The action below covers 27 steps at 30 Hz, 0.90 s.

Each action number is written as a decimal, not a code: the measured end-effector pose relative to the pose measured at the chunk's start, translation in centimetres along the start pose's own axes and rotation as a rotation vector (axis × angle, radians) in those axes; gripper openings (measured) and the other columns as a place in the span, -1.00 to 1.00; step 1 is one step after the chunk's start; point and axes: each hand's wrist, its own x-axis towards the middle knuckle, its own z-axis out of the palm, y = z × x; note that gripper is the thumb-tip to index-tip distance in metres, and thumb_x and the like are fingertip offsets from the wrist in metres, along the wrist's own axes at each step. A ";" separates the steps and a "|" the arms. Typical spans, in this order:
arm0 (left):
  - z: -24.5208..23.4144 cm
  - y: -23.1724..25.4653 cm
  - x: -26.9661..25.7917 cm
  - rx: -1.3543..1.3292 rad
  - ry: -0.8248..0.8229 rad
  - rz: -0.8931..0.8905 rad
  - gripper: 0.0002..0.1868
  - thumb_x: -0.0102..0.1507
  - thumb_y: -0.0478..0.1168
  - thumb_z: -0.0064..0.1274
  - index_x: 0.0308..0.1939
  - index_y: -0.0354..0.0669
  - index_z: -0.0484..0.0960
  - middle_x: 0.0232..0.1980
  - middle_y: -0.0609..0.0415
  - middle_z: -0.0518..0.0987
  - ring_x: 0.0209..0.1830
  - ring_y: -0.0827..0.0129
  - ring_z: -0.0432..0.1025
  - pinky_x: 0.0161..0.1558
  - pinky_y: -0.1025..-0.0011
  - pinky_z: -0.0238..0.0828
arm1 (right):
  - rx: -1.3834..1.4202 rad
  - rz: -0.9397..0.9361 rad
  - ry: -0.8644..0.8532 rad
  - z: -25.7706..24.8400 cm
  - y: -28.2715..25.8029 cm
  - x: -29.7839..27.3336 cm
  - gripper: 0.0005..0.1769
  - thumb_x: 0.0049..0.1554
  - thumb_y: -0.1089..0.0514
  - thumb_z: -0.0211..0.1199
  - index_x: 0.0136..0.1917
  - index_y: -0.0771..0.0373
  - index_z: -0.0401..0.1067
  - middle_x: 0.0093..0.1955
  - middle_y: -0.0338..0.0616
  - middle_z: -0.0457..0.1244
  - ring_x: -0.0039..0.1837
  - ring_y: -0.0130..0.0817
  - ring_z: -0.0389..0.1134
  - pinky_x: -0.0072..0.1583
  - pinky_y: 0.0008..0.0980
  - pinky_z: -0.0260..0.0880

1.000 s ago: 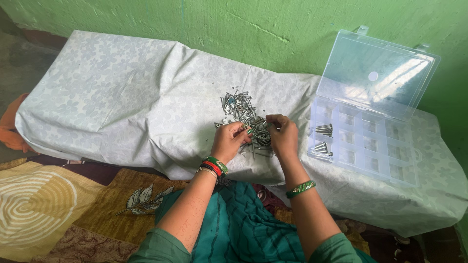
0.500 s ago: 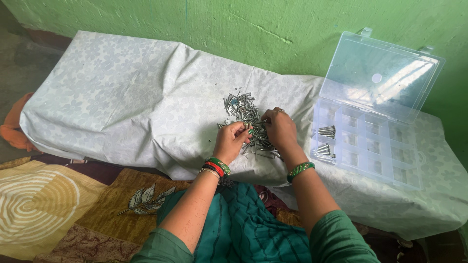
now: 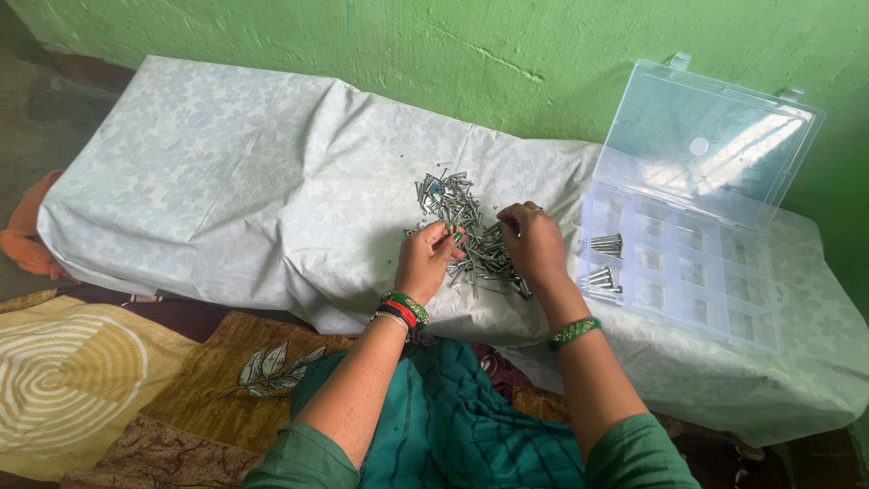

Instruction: The person picks up metal screws from a pile on a cloth and places them into the compartments of a clear plastic organizer box.

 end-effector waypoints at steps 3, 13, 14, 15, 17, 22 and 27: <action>0.1 -0.4 0.1 -0.046 -0.016 0.003 -0.84 0.37 -0.41 -0.07 -0.06 -0.39 0.61 -0.16 0.02 0.70 -0.29 0.51 0.60 -0.20 0.52 0.56 | 0.223 0.002 -0.049 -0.7 0.0 -0.1 -0.82 0.09 0.32 0.28 0.00 0.31 0.55 -0.08 -0.04 0.41 -0.04 -0.24 0.51 0.01 -0.33 0.49; 0.0 -0.8 0.2 -0.192 -0.156 -0.008 -0.88 0.38 -0.44 -0.04 -0.09 -0.44 0.60 -0.17 0.06 0.67 -0.25 0.50 0.59 -0.19 0.49 0.61 | 0.287 -0.120 -0.153 -0.1 -3.1 0.1 -0.80 0.08 0.35 0.29 0.01 0.33 0.56 -0.07 -0.03 0.39 -0.09 -0.24 0.48 -0.03 -0.34 0.47; 0.1 -0.8 0.2 -0.168 -0.159 0.014 -0.88 0.38 -0.44 -0.04 -0.11 -0.44 0.60 -0.18 0.06 0.67 -0.24 0.51 0.59 -0.17 0.49 0.63 | 0.281 -0.124 -0.146 0.1 -3.1 0.1 -0.80 0.08 0.35 0.29 0.01 0.32 0.57 -0.07 -0.04 0.40 -0.09 -0.24 0.48 -0.03 -0.35 0.46; 0.1 -0.9 0.2 -0.170 -0.160 0.013 -0.88 0.38 -0.44 -0.04 -0.11 -0.44 0.60 -0.18 0.06 0.67 -0.24 0.51 0.59 -0.17 0.49 0.63 | 0.274 -0.128 -0.140 0.2 -3.1 0.1 -0.79 0.07 0.36 0.29 0.01 0.32 0.57 -0.06 -0.04 0.40 -0.10 -0.25 0.48 -0.04 -0.35 0.45; 0.1 -0.9 0.3 -0.202 -0.165 0.022 -0.89 0.38 -0.44 -0.04 -0.10 -0.42 0.60 -0.18 0.08 0.66 -0.24 0.53 0.57 -0.15 0.50 0.63 | 0.285 -0.088 -0.137 0.6 -3.0 -0.1 -0.78 0.06 0.35 0.30 0.01 0.31 0.58 -0.08 -0.06 0.40 -0.10 -0.28 0.48 -0.03 -0.36 0.45; 0.1 -0.6 0.3 -0.165 -0.161 0.008 -0.92 0.38 -0.43 -0.02 -0.15 -0.40 0.58 -0.22 0.09 0.66 -0.25 0.56 0.55 -0.19 0.50 0.60 | 0.381 -0.001 -0.142 1.3 -2.3 -0.8 -0.74 0.07 0.35 0.31 0.06 0.28 0.59 -0.09 -0.11 0.42 -0.09 -0.38 0.47 -0.02 -0.41 0.46; 0.2 -0.1 -0.1 -0.070 -0.182 0.017 -0.93 0.38 -0.41 0.00 -0.16 -0.39 0.58 -0.25 0.11 0.64 -0.28 0.60 0.51 -0.23 0.52 0.55 | 0.480 0.112 -0.117 1.5 -1.6 -1.4 -0.71 0.06 0.35 0.33 0.09 0.28 0.60 -0.07 -0.14 0.45 -0.04 -0.49 0.47 0.01 -0.48 0.46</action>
